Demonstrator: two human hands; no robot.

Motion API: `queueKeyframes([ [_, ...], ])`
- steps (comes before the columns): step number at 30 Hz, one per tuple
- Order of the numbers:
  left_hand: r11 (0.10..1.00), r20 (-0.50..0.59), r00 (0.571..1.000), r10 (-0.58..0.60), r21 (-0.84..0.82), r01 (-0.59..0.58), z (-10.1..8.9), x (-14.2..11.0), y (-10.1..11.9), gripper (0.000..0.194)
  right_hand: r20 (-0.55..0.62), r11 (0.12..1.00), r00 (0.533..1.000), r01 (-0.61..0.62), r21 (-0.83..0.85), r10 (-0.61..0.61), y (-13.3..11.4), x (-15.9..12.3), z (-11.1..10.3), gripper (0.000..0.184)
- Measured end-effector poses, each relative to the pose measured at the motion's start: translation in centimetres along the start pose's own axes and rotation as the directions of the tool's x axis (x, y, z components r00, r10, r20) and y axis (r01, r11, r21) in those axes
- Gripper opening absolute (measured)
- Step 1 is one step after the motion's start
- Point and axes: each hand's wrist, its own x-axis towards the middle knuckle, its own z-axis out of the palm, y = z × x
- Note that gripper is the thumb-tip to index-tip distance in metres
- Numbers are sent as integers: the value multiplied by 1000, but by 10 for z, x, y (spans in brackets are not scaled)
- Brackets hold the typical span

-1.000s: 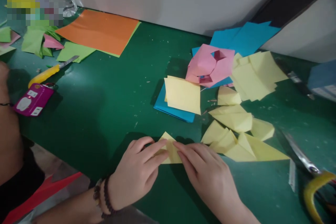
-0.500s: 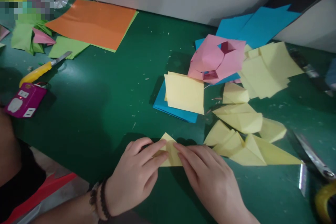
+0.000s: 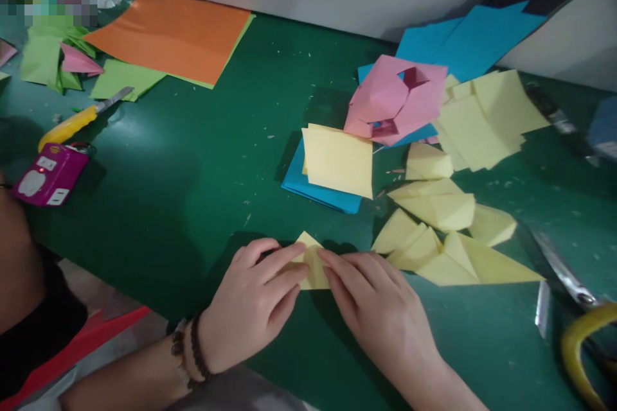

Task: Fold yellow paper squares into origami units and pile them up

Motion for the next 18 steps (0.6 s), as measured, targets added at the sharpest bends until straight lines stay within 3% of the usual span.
queueKeyframes([
  [8, 1000, -44, 999, 13, -6, -13, 3, 2, -1, 20, -111, 992, 993, 24, -121, -37, -6, -2, -14, 16],
  [11, 1000, -53, 999, 14, -16, -15, 4, 2, -1, 21, -153, 995, 983, 96, -24, -99, -17, -4, -20, 13],
  [18, 1000, -48, 999, 6, -21, -7, 4, 1, -2, 22, -25, 986, 995, 100, 136, -97, -34, -14, -16, 10],
])
